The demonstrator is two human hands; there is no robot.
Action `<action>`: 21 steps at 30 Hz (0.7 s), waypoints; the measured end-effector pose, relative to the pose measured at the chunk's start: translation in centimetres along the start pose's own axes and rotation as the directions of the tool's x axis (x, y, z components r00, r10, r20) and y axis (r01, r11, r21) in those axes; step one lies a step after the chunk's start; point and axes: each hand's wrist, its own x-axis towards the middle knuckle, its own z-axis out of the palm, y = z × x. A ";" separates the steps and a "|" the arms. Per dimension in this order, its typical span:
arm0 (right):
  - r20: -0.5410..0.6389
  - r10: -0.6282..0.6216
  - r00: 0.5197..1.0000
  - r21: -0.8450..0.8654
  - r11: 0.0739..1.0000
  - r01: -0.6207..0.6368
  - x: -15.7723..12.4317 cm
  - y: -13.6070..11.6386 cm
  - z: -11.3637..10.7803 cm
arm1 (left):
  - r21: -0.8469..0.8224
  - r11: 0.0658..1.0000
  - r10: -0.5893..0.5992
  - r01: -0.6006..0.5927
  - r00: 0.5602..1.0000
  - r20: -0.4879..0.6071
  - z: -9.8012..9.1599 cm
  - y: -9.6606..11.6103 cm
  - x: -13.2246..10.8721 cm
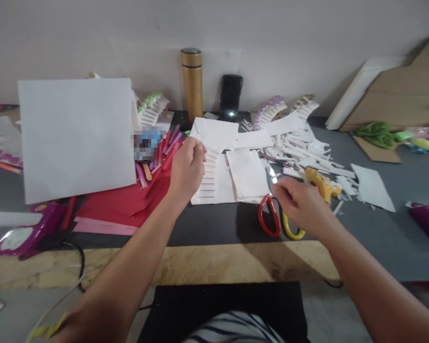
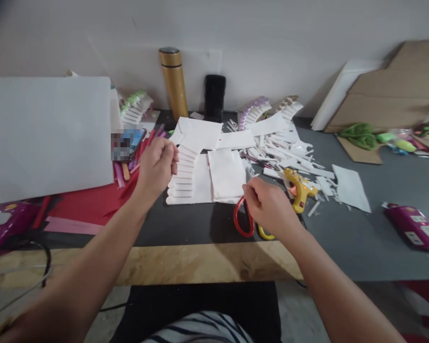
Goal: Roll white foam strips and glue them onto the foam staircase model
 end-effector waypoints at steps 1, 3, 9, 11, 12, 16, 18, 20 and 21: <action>-0.008 0.016 1.000 0.019 1.000 -0.016 -0.4 0.1 0.3 | -0.008 0.999 0.038 -0.038 0.999 -0.014 0.5 0.3 -0.5; -0.007 0.044 0.999 0.063 0.997 -0.044 -1.2 0.0 0.9 | 0.014 0.992 0.124 -0.124 0.992 0.015 1.6 0.7 -1.5; 0.194 0.119 0.974 0.367 0.911 -0.185 -2.4 -1.4 2.6 | 0.219 0.921 0.302 -0.321 0.946 0.119 3.3 0.6 -3.7; 0.254 0.144 0.956 0.443 0.862 -0.248 -2.3 -1.6 2.7 | 0.233 0.896 0.358 -0.378 0.925 0.127 3.3 0.4 -3.9; 0.269 0.149 0.951 0.461 0.847 -0.264 -2.2 -1.7 2.6 | 0.232 0.886 0.381 -0.401 0.916 0.127 3.3 0.3 -4.0; 0.189 0.106 0.976 0.483 0.856 -0.186 -1.4 -2.0 2.0 | 0.233 0.848 0.458 -0.476 0.879 0.131 3.2 0.1 -4.0; 0.152 0.111 0.982 0.524 0.833 -0.175 -1.3 -1.7 1.7 | 0.247 0.827 0.483 -0.505 0.863 0.145 3.3 0.1 -4.0; 0.113 0.129 0.985 0.554 0.815 -0.171 -1.4 -1.0 1.4 | 0.262 0.805 0.511 -0.532 0.846 0.150 3.3 0.0 -3.9; 0.084 0.138 0.987 0.548 0.821 -0.161 -1.5 -0.6 1.3 | 0.267 0.794 0.526 -0.547 0.837 0.150 3.4 0.0 -3.9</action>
